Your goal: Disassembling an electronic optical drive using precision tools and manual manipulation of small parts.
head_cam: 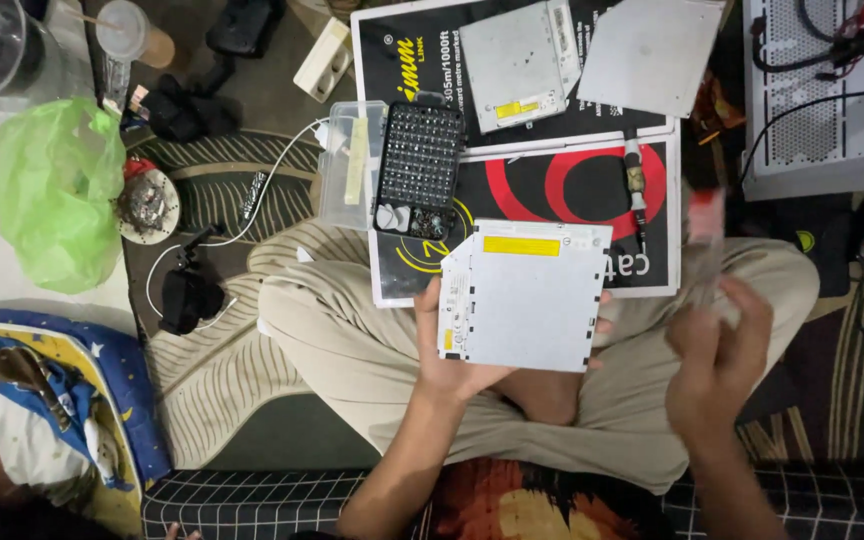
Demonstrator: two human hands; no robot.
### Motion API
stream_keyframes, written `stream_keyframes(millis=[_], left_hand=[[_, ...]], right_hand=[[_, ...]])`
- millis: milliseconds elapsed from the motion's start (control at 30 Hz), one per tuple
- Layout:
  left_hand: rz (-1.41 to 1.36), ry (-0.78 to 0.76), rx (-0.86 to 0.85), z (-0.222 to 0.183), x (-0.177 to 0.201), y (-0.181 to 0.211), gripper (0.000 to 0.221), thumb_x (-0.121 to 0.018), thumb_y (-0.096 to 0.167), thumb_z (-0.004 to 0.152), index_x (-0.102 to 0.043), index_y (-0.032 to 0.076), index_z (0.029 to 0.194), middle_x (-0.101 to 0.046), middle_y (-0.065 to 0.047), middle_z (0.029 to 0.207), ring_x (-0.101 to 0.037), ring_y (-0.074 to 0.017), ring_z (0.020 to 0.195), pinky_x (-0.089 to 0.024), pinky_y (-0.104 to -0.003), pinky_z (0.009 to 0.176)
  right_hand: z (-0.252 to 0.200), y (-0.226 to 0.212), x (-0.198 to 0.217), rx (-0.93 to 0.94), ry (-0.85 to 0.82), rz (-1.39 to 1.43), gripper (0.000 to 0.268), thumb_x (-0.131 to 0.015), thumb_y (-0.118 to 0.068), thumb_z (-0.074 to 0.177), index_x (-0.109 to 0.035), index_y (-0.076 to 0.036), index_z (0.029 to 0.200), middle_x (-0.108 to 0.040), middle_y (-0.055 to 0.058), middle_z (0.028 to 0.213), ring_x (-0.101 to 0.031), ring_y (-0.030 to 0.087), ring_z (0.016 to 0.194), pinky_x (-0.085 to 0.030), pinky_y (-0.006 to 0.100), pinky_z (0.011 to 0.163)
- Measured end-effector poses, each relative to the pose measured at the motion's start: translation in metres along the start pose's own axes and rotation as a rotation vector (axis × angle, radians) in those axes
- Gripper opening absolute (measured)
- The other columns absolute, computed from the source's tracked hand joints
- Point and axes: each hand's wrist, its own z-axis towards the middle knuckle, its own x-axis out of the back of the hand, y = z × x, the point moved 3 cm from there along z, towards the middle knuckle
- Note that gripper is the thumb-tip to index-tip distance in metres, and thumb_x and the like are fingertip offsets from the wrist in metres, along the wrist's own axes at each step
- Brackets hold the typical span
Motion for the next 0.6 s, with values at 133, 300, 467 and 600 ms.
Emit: stream_keyframes(millis=[133, 300, 467, 600], left_hand=[[0.011, -0.020, -0.053, 0.002, 0.023, -0.001, 0.081, -0.043, 0.059, 0.096, -0.035, 0.012, 0.162, -0.040, -0.019, 0.161, -0.042, -0.0382, 0.142, -0.028, -0.068, 0.116], [-0.006, 0.022, -0.028, 0.007, 0.020, -0.002, 0.084, -0.046, 0.056, 0.093, -0.031, 0.013, 0.164, -0.038, -0.019, 0.163, -0.040, -0.0411, 0.143, -0.027, -0.071, 0.114], [-0.056, -0.047, -0.031, 0.011, 0.032, -0.010, 0.077, -0.045, 0.055, 0.100, -0.036, 0.010, 0.161, -0.051, -0.016, 0.143, -0.049, -0.0343, 0.131, -0.040, -0.061, 0.109], [0.000, -0.016, 0.000, 0.010, 0.031, -0.011, 0.083, -0.044, 0.058, 0.096, -0.032, 0.011, 0.164, -0.037, -0.019, 0.164, -0.041, -0.0370, 0.142, -0.033, -0.059, 0.114]], right_hand=[[-0.046, -0.002, 0.006, 0.283, -0.041, -0.331, 0.023, -0.056, 0.004, 0.101, -0.058, 0.009, 0.124, -0.061, 0.012, 0.092, -0.044, 0.017, 0.065, -0.041, 0.031, 0.064], [-0.030, -0.005, 0.001, 0.418, -0.183, -0.603, 0.040, -0.069, 0.017, 0.084, -0.068, 0.007, 0.123, -0.076, 0.020, 0.118, -0.063, 0.021, 0.065, -0.050, 0.033, 0.062], [-0.042, 0.001, -0.022, 0.518, -0.285, -0.569, 0.038, -0.068, 0.008, 0.081, -0.071, -0.003, 0.117, -0.077, 0.011, 0.100, -0.056, 0.016, 0.057, -0.047, 0.032, 0.054], [-0.009, -0.013, -0.007, 0.411, -0.135, -0.561, 0.034, -0.067, 0.019, 0.094, -0.068, 0.015, 0.128, -0.076, 0.024, 0.112, -0.047, 0.016, 0.054, -0.038, 0.031, 0.051]])
